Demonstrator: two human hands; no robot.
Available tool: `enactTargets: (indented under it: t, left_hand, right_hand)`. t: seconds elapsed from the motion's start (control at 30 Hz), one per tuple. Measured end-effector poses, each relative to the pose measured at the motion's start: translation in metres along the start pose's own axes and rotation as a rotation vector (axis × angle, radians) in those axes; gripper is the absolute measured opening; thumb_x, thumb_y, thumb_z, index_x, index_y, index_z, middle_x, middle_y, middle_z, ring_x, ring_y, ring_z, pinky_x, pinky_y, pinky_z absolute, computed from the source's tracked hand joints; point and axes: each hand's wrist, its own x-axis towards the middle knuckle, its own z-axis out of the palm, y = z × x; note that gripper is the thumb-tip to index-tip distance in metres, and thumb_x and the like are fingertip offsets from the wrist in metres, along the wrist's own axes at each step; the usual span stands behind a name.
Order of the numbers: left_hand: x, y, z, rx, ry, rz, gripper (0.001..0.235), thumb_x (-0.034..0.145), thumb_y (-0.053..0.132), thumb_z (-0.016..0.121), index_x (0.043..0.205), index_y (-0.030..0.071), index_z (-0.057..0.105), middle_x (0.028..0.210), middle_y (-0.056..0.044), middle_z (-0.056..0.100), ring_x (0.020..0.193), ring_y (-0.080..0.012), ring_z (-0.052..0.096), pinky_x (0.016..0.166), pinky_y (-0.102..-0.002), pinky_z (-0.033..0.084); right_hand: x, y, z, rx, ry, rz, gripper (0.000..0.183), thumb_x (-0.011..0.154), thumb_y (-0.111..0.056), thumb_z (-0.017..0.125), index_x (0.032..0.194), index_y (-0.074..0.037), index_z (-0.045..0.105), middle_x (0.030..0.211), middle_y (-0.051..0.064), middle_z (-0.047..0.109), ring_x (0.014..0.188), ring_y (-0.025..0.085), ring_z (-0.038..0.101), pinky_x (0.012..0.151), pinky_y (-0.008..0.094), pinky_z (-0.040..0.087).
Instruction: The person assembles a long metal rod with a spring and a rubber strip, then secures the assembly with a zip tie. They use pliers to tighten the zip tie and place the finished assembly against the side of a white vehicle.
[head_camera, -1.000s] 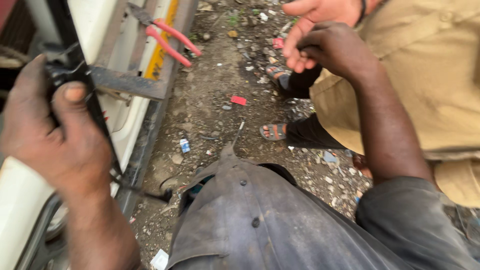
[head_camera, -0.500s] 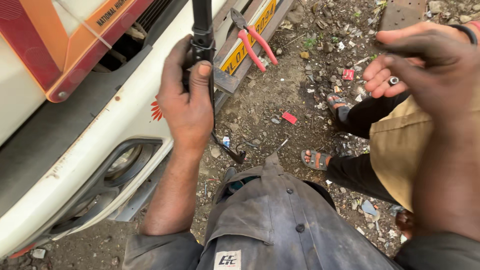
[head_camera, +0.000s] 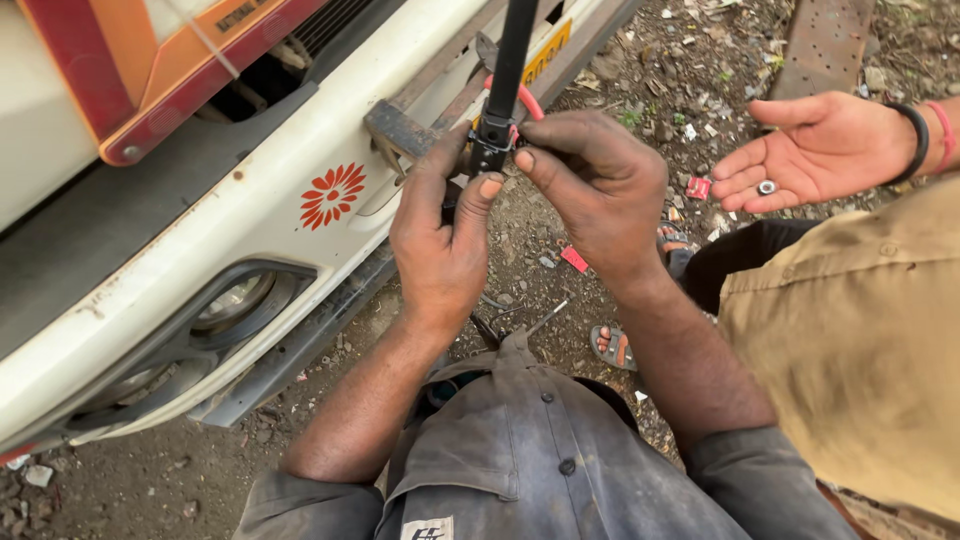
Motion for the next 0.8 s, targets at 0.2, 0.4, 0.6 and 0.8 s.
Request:
enactTargets:
  t: [0.2, 0.4, 0.6, 0.8]
  left_hand:
    - [-0.006, -0.005, -0.004, -0.010, 0.022, -0.018, 0.046, 0.104, 0.021, 0.073, 0.145, 0.007, 0.058, 0.121, -0.008, 0.069, 0.102, -0.0141, 0.066, 0.084, -0.030, 0.057]
    - [-0.008, -0.010, -0.023, -0.060, 0.004, 0.043, 0.046, 0.104, 0.020, 0.073, 0.145, 0.006, 0.057, 0.121, -0.007, 0.068, 0.099, -0.0124, 0.065, 0.084, -0.029, 0.057]
    - [-0.004, -0.019, -0.051, -0.159, -0.040, 0.033, 0.046, 0.103, 0.019, 0.074, 0.144, 0.006, 0.058, 0.119, -0.007, 0.068, 0.095, -0.0121, 0.065, 0.081, -0.028, 0.058]
    - [-0.003, -0.036, -0.083, -0.139, -0.076, 0.048, 0.047, 0.101, 0.021, 0.076, 0.142, 0.006, 0.059, 0.116, -0.007, 0.068, 0.096, -0.0137, 0.066, 0.080, -0.029, 0.056]
  right_hand:
    - [-0.016, 0.008, 0.011, 0.062, 0.047, 0.109, 0.016, 0.098, 0.005, 0.078, 0.112, 0.002, 0.072, 0.107, 0.006, 0.071, 0.096, 0.010, 0.068, 0.082, 0.023, 0.058]
    - [-0.026, 0.000, 0.033, -0.069, 0.100, 0.010, 0.016, 0.097, 0.006, 0.081, 0.111, 0.002, 0.074, 0.107, 0.007, 0.073, 0.091, 0.011, 0.068, 0.078, 0.023, 0.057]
    - [-0.033, -0.009, 0.073, 0.007, 0.201, 0.038, 0.019, 0.098, 0.007, 0.076, 0.117, 0.003, 0.072, 0.113, 0.009, 0.072, 0.101, 0.013, 0.068, 0.088, 0.025, 0.058]
    - [-0.043, -0.010, 0.111, 0.155, 0.293, 0.150, 0.017, 0.098, 0.008, 0.072, 0.114, 0.004, 0.068, 0.110, 0.009, 0.074, 0.101, 0.013, 0.072, 0.091, 0.027, 0.063]
